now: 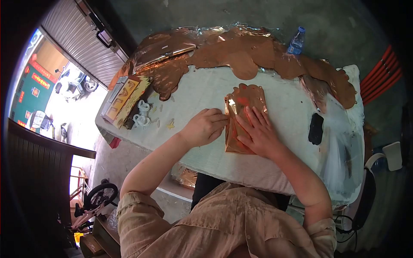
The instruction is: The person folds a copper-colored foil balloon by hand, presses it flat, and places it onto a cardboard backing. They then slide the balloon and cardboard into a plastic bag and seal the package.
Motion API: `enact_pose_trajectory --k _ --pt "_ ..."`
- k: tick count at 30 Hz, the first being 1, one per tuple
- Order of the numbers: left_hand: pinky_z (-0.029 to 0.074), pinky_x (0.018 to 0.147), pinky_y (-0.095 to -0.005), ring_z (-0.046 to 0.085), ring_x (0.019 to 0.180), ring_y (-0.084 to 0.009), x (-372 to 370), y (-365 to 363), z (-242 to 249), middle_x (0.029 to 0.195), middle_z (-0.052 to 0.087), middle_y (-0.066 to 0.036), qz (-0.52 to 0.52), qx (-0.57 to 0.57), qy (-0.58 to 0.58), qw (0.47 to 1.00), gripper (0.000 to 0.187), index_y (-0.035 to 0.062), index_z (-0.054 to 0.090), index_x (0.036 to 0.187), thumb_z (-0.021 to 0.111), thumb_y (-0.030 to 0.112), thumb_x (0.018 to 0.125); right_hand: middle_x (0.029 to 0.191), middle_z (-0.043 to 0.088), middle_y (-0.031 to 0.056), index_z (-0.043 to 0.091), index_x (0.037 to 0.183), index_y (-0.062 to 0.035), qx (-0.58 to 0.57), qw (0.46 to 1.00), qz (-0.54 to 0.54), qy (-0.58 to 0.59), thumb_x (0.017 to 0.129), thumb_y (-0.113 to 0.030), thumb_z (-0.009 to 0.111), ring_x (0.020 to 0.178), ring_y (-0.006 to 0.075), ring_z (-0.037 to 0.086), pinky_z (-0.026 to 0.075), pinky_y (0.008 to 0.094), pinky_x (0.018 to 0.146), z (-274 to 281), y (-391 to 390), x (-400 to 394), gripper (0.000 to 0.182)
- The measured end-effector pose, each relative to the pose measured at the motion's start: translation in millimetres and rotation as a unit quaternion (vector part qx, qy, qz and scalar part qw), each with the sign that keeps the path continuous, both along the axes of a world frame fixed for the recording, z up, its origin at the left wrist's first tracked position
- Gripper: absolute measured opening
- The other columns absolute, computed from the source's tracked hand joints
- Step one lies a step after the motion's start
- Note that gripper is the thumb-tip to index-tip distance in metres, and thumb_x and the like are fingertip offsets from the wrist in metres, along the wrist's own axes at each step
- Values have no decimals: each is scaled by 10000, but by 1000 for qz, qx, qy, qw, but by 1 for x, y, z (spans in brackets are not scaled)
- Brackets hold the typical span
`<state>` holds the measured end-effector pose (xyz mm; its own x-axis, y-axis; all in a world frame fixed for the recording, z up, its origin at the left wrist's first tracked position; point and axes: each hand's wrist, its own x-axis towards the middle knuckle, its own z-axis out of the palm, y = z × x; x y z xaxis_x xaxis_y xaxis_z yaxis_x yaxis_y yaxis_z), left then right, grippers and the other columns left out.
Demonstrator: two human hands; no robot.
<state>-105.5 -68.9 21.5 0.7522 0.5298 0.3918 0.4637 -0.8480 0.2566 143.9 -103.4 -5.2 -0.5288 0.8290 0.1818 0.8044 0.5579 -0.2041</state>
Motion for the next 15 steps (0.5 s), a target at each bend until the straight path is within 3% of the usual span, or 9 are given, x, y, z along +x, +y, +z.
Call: enact_pose_trajectory --k 12,14,15 --pt "438 963 -408 539 1133 -284 7 9 4 1151 631 -96 -49 17 20 998 323 31 639 1102 625 89 784 1550 252 169 347 1489 -199 -3 1000 -6 -12 942 -480 488 1439 352 215 155 488 1170 4 0 0 631" --pt "438 964 -415 547 1127 -296 6 11 2 1156 628 -109 -56 14 11 998 328 26 635 1104 624 77 779 1522 296 192 385 1470 -197 17 1000 -5 -3 934 -539 457 1417 360 260 165 496 1164 -1 1 0 641" --pt "442 956 -427 554 1123 -311 6 12 1 1157 627 -124 -47 -50 -20 997 326 18 623 1099 623 58 775 1522 296 192 385 1470 -197 15 1000 -7 -5 934 -539 457 1417 360 260 165 496 1164 -1 1 0 641"
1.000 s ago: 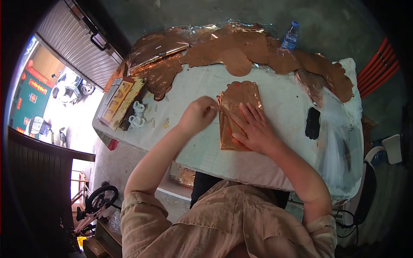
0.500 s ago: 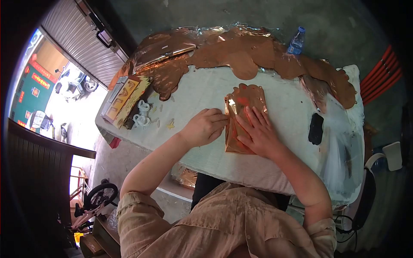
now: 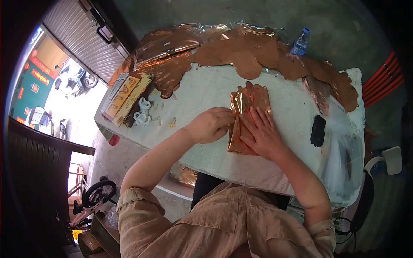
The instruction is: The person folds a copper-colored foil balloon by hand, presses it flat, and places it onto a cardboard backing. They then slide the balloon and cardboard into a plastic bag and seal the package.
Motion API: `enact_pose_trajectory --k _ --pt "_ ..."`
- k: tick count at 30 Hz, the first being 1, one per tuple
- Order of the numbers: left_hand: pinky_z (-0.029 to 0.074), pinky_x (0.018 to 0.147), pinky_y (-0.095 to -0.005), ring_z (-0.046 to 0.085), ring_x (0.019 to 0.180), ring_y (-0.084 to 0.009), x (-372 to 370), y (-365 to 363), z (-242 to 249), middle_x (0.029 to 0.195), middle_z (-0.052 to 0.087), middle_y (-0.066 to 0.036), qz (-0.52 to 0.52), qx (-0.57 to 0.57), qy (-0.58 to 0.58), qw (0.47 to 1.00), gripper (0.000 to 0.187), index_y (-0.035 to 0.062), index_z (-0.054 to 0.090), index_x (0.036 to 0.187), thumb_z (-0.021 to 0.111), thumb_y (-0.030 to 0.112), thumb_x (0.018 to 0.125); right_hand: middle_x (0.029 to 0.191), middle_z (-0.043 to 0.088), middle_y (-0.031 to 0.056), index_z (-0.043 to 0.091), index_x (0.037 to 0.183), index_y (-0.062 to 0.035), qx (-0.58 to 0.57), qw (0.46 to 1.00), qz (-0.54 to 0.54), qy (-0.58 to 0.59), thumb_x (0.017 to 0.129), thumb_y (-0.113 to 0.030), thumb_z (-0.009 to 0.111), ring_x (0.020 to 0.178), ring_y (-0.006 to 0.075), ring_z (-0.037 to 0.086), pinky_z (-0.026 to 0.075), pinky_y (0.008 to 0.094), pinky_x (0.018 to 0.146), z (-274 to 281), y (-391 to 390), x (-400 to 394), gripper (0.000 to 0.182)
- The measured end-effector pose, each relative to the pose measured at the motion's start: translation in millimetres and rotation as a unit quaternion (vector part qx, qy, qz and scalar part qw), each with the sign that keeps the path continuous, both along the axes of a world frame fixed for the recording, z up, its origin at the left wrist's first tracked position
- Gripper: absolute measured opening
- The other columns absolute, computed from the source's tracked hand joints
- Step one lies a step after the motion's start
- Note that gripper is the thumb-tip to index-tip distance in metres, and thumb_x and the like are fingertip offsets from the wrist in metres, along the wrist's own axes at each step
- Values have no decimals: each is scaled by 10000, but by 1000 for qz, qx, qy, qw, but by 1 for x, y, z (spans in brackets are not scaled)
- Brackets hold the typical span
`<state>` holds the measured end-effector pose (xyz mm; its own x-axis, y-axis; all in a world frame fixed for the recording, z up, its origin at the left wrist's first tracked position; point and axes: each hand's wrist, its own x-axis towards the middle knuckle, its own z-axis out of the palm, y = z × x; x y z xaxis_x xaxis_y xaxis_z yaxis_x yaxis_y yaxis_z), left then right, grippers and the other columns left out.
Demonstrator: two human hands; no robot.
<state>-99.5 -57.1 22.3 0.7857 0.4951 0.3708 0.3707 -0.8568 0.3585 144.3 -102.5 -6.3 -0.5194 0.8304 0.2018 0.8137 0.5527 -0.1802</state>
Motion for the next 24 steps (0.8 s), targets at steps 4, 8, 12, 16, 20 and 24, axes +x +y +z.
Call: enact_pose_trajectory --k 4,8,12,16,20,24 --pt "477 878 -431 590 1067 -345 3 0 5 1169 620 -167 43 -104 2 994 376 5 541 1150 605 1 779 1535 268 194 360 1481 -181 -24 1000 -1 -4 939 -524 461 1432 360 228 145 491 1172 8 -1 -2 649" --pt "503 785 -376 637 949 -291 13 7 -4 1117 646 -140 58 -213 -140 965 435 18 464 1216 624 32 813 1553 228 195 342 1487 -167 -44 999 -1 -11 944 -502 468 1443 364 199 128 490 1178 10 -1 -3 650" --pt "495 715 -297 631 797 -175 28 0 10 1021 676 -82 191 -316 -109 923 538 19 422 1261 701 112 810 1556 220 196 335 1490 -171 -53 998 -1 -26 944 -509 462 1444 367 195 118 489 1179 10 0 -3 654" --pt "489 713 -281 615 787 -144 31 -1 4 1004 676 -64 214 -307 -129 918 587 27 428 1263 738 87 769 1544 248 202 322 1496 -190 -29 999 -3 -24 940 -529 453 1439 367 209 129 494 1174 7 -1 -3 665" --pt "493 729 -286 611 808 -154 30 -5 0 1025 670 -77 212 -297 -132 922 580 43 446 1262 732 42 757 1558 229 186 296 1505 -170 -16 1000 0 -18 941 -498 479 1445 358 198 124 488 1176 3 0 -2 677" --pt "493 753 -294 603 864 -182 28 -5 -12 1067 631 -100 200 -230 -132 943 607 54 456 1287 738 18 750 1558 233 180 291 1506 -151 -25 1000 -5 -9 936 -499 490 1446 347 203 127 482 1177 5 -1 -2 697"
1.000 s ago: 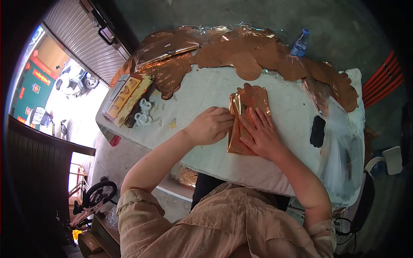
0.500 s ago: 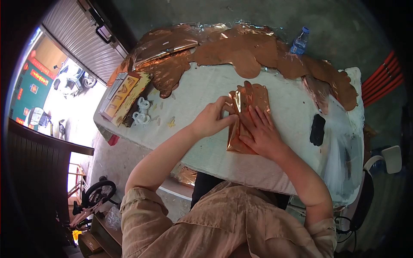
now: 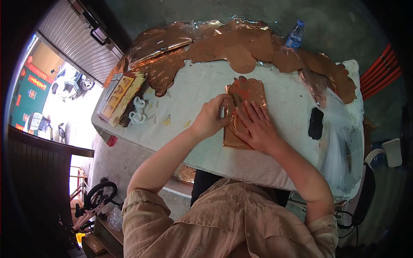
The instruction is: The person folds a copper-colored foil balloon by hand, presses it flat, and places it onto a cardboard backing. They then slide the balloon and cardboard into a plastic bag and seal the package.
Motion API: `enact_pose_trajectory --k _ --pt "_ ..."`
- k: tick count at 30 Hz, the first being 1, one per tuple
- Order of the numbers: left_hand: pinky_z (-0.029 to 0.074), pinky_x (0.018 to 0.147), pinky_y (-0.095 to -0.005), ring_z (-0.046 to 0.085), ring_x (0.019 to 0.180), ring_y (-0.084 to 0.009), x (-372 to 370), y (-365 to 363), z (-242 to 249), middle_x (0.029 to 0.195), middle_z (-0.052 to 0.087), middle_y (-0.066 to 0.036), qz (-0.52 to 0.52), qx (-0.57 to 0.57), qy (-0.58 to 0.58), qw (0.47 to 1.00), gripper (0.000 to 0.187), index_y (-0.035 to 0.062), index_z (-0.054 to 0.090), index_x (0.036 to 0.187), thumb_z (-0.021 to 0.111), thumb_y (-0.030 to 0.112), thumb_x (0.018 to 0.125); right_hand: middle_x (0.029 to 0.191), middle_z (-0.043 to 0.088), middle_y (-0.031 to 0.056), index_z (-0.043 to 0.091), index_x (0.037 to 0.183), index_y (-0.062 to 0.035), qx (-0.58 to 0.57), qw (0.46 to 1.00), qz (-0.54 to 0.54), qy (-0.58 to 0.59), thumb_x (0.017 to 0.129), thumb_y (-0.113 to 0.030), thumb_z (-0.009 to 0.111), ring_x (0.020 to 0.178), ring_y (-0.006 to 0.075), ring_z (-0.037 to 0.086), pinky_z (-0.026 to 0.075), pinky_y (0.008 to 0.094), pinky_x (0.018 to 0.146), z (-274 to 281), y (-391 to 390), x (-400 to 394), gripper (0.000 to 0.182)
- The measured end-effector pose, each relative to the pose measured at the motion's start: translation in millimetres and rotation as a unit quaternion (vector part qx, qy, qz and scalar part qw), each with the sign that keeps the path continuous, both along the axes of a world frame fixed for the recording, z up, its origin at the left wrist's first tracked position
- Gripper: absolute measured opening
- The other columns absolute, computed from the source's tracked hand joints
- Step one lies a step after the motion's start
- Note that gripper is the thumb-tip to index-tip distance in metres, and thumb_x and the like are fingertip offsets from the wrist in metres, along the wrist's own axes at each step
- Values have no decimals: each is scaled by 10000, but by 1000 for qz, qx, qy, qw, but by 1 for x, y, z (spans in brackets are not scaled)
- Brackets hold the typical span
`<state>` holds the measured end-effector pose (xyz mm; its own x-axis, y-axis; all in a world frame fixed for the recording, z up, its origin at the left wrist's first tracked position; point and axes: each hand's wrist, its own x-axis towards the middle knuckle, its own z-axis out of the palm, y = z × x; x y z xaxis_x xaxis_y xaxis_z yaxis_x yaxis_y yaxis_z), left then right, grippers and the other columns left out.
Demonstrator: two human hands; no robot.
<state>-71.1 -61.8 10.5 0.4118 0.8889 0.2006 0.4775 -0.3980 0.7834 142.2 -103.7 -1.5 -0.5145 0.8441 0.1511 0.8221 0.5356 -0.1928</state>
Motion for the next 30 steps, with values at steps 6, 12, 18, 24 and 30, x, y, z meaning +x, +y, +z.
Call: enact_pose_trajectory --k 6,12,18,24,30 --pt "492 834 -310 582 975 -206 3 -6 3 1090 583 -96 11 -14 -13 1000 703 49 406 1361 740 -13 745 1557 233 181 258 1514 -118 -12 999 2 31 905 -542 521 1446 343 201 123 469 1182 4 0 -1 788" --pt "481 902 -316 565 1047 -209 3 -12 9 1127 567 -105 29 -35 -32 998 734 40 363 1387 732 -11 755 1566 208 180 168 1531 -96 -31 1000 -3 7 886 -566 542 1457 333 175 111 455 1189 1 3 1 882" --pt "475 916 -322 564 1070 -218 2 -10 4 1136 561 -116 27 -31 -24 999 718 43 369 1381 730 1 761 1549 242 193 146 1520 -36 -85 990 38 106 872 -558 563 1463 339 151 111 449 1189 3 9 14 931" --pt "471 923 -324 553 1090 -224 1 -10 3 1165 546 -124 16 -22 -11 1000 704 43 371 1379 724 7 770 1542 251 198 157 1510 -22 -64 993 63 76 867 -500 606 1460 340 162 101 451 1190 12 4 16 919" --pt "469 937 -329 550 1099 -231 0 -11 3 1180 541 -127 21 -21 -12 999 700 44 375 1375 723 2 770 1538 280 170 323 1469 -70 -93 987 58 119 916 -311 601 1442 322 237 146 472 1183 19 24 24 665"
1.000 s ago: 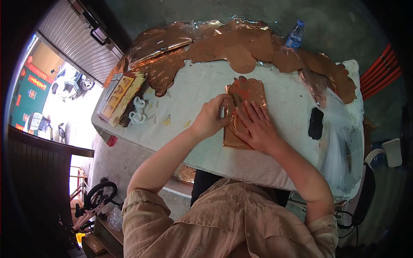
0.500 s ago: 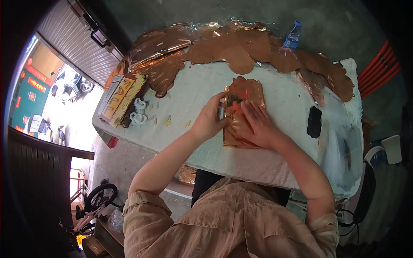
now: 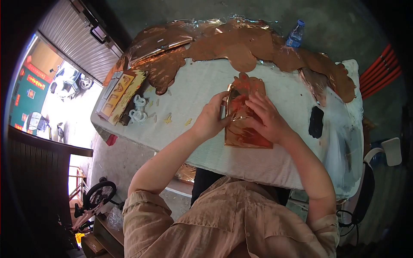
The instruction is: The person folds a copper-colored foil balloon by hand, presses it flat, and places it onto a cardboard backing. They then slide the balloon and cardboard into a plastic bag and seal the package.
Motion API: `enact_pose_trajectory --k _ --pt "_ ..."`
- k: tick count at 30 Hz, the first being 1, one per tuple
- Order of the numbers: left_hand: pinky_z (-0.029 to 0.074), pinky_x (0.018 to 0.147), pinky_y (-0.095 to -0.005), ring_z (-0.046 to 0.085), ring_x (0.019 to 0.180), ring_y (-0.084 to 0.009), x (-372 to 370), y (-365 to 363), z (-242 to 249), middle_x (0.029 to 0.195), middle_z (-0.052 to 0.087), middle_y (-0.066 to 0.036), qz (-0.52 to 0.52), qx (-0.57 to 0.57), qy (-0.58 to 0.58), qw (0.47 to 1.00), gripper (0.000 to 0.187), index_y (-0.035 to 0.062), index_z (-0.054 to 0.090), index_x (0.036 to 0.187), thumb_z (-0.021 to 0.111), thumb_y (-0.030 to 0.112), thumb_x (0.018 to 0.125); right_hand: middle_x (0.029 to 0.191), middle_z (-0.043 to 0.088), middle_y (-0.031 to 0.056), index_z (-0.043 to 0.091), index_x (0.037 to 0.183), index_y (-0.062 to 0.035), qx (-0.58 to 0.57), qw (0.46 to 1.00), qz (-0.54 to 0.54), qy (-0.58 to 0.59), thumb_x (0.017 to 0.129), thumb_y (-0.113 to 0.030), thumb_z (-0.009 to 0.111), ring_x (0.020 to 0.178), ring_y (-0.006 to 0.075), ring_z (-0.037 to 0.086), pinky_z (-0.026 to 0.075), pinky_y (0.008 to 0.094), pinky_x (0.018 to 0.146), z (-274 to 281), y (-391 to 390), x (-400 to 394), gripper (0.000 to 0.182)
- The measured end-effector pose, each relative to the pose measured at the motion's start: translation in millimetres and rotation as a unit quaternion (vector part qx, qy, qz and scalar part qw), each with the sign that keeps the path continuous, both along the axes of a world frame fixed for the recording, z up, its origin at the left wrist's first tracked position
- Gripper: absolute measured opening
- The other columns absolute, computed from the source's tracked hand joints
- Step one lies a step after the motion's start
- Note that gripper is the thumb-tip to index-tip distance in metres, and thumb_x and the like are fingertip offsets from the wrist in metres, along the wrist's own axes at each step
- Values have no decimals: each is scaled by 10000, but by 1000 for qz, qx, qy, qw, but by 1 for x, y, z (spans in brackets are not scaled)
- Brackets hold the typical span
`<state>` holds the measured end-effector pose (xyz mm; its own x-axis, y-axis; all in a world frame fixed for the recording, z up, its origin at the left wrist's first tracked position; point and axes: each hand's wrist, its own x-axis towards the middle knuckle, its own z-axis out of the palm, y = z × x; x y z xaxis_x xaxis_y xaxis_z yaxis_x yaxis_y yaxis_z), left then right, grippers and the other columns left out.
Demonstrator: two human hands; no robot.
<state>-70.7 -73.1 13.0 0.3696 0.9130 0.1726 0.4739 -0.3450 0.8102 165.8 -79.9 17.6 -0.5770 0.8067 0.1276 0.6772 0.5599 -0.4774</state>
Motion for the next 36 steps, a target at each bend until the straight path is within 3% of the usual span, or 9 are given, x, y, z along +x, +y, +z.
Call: enact_pose_trajectory --k 5,7,13,17,22,26,28,32,36 --pt "469 944 -334 549 1106 -233 1 2 -1 1203 535 -126 -7 -31 -18 999 696 40 374 1377 720 12 774 1545 286 128 358 1460 -96 68 996 32 -43 962 -270 531 1440 323 235 171 479 1177 -12 1 -26 555" --pt "502 903 -410 585 1087 -345 0 2 -4 1226 533 -210 -9 42 -10 999 720 22 367 1360 731 14 739 1562 257 108 318 1491 -143 45 996 23 -77 972 -332 492 1455 299 198 148 473 1185 -16 -1 -31 579" --pt "470 940 -333 548 1112 -227 0 0 2 1215 531 -122 -1 -2 1 1000 696 43 364 1388 698 -1 779 1578 220 84 273 1516 -216 53 991 14 -121 969 -420 455 1471 267 152 86 458 1198 -17 -4 -31 612" --pt "479 940 -345 550 1124 -242 -1 1 5 1232 526 -134 -8 -29 -2 1000 707 56 357 1396 689 -11 776 1577 221 85 275 1514 -245 49 991 14 -121 957 -415 475 1469 268 158 90 457 1198 -19 -3 -32 615" --pt "483 938 -422 545 1110 -397 0 -1 8 1275 508 -189 -34 181 60 981 539 21 471 1268 665 16 765 1573 225 89 292 1503 -259 52 990 18 -129 946 -414 490 1463 277 172 100 461 1196 -17 -2 -33 611" --pt "487 937 -413 546 1130 -375 -18 -17 19 1269 534 -176 -21 159 83 984 376 18 575 1161 641 9 792 1569 229 95 303 1497 -250 68 990 15 -120 945 -414 487 1456 288 188 111 467 1192 -21 -3 -32 605" --pt "465 945 -419 518 1219 -318 -30 -35 18 1281 557 -156 -153 176 103 967 325 17 633 1124 673 58 804 1567 235 99 308 1496 -246 63 991 15 -119 945 -412 485 1455 289 191 115 469 1191 -20 -3 -31 602" --pt "425 1012 -432 483 1272 -306 -27 -64 31 1325 557 -119 -218 231 173 932 318 7 655 1115 665 133 823 1559 256 105 336 1488 -231 96 990 17 -106 947 -410 482 1451 292 201 124 471 1187 -23 -4 -32 589" --pt "422 1028 -410 504 1248 -270 -42 -78 32 1264 594 -116 -200 226 211 930 268 12 675 1064 666 113 817 1556 263 105 346 1486 -226 95 991 12 -94 948 -418 479 1448 290 210 122 471 1186 -25 -4 -32 587"
